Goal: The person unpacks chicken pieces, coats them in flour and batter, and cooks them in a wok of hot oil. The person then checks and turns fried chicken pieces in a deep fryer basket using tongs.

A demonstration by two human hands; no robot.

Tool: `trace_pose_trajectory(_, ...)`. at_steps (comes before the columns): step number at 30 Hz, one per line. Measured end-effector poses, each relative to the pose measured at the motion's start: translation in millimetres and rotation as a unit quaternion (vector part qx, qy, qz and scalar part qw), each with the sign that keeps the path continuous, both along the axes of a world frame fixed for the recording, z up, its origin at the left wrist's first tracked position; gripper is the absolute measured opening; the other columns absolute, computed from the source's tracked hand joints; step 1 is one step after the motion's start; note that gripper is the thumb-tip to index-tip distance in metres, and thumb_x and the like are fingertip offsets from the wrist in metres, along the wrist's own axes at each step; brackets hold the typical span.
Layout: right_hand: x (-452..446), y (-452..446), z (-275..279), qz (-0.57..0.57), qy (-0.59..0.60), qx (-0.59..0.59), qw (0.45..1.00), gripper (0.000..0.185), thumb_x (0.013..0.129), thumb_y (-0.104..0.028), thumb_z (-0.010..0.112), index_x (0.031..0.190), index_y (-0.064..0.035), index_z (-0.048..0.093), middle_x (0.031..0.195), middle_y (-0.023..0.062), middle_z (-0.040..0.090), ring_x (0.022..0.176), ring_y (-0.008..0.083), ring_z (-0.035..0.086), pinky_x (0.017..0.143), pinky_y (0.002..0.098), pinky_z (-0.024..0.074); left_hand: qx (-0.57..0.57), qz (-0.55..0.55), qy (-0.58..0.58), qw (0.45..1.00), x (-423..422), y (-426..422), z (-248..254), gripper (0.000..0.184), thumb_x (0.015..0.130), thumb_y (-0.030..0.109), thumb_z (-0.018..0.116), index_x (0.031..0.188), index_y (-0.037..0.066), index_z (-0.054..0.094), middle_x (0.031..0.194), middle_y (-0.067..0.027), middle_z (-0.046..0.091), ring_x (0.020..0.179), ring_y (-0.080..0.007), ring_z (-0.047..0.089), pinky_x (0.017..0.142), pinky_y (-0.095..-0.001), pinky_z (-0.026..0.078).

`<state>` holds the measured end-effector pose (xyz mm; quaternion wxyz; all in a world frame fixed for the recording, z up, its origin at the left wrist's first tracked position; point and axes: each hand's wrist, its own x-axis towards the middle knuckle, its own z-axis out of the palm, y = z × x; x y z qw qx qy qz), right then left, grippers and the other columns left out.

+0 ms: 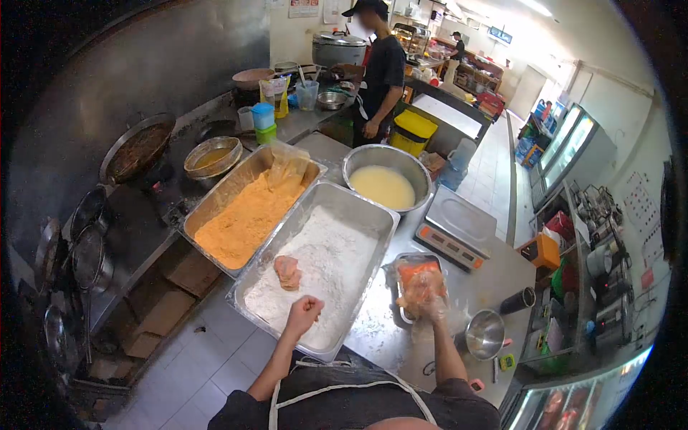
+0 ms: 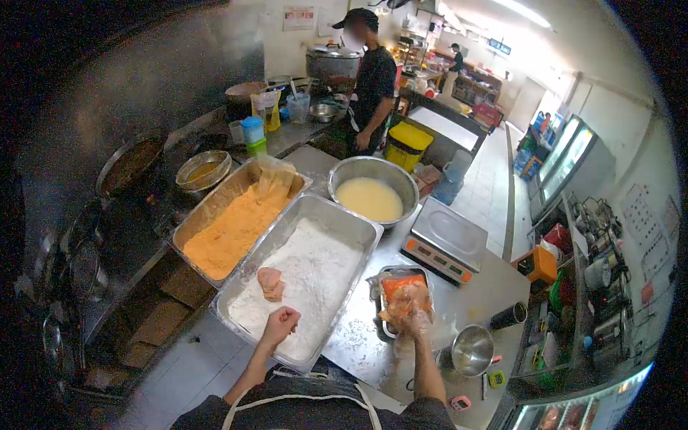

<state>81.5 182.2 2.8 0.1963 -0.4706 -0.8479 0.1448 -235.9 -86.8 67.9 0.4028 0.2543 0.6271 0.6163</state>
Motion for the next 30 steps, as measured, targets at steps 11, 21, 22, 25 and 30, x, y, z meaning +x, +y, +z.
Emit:
trace_pose_trajectory(11,-16,42,-29,0.012,-0.122,-0.043,0.992,0.043,0.072,-0.032,0.062,0.107,-0.0089,0.053,0.078,0.0153,0.061,0.064,0.0299,0.060,0.058,0.0412,0.0471,0.025,0.022,-0.061,0.998,9,-22,-1,0.016,0.083,0.016,0.059,0.085,0.001,0.053,0.067,-0.0021,0.055,0.057,-0.0069,0.052,0.050,-0.0203,0.042)
trace_pose_trajectory(21,16,46,-37,0.051,0.024,0.113,0.992,0.047,0.070,-0.033,0.064,0.107,-0.0066,0.054,0.077,0.0141,0.060,0.066,0.0279,0.060,0.060,0.0404,0.0479,0.010,0.024,-0.091,0.995,9,-17,-7,0.013,0.083,0.016,0.059,0.084,0.004,0.055,0.065,-0.0011,0.055,0.054,-0.0065,0.051,0.049,-0.0197,0.041)
trace_pose_trajectory(22,19,39,-41,0.077,0.073,0.119,0.987,0.045,0.070,-0.032,0.065,0.105,-0.0063,0.055,0.076,0.0141,0.060,0.066,0.0273,0.060,0.060,0.0403,0.0479,0.004,0.006,-0.087,0.996,11,-16,-1,0.013,0.083,0.016,0.059,0.084,0.004,0.055,0.065,-0.0011,0.055,0.054,-0.0065,0.051,0.049,-0.0197,0.041)
trace_pose_trajectory(25,1,27,-52,-0.122,-0.139,0.007,0.983,0.038,0.067,-0.030,0.065,0.096,-0.0056,0.059,0.073,0.0151,0.060,0.067,0.0264,0.060,0.061,0.0392,0.0481,0.006,0.016,-0.091,0.996,15,-8,9,0.014,0.083,0.017,0.059,0.085,0.004,0.055,0.065,-0.0009,0.055,0.054,-0.0068,0.051,0.049,-0.0199,0.042)
trace_pose_trajectory(30,-18,0,-33,-0.141,-0.008,0.054,0.989,0.040,0.065,-0.037,0.067,0.089,-0.0057,0.061,0.071,0.0177,0.060,0.066,0.0235,0.060,0.061,0.0377,0.0489,0.035,-0.020,-0.097,0.994,20,-1,4,0.011,0.085,0.015,0.056,0.084,0.005,0.054,0.066,-0.0009,0.054,0.056,-0.0081,0.051,0.051,-0.0222,0.043)
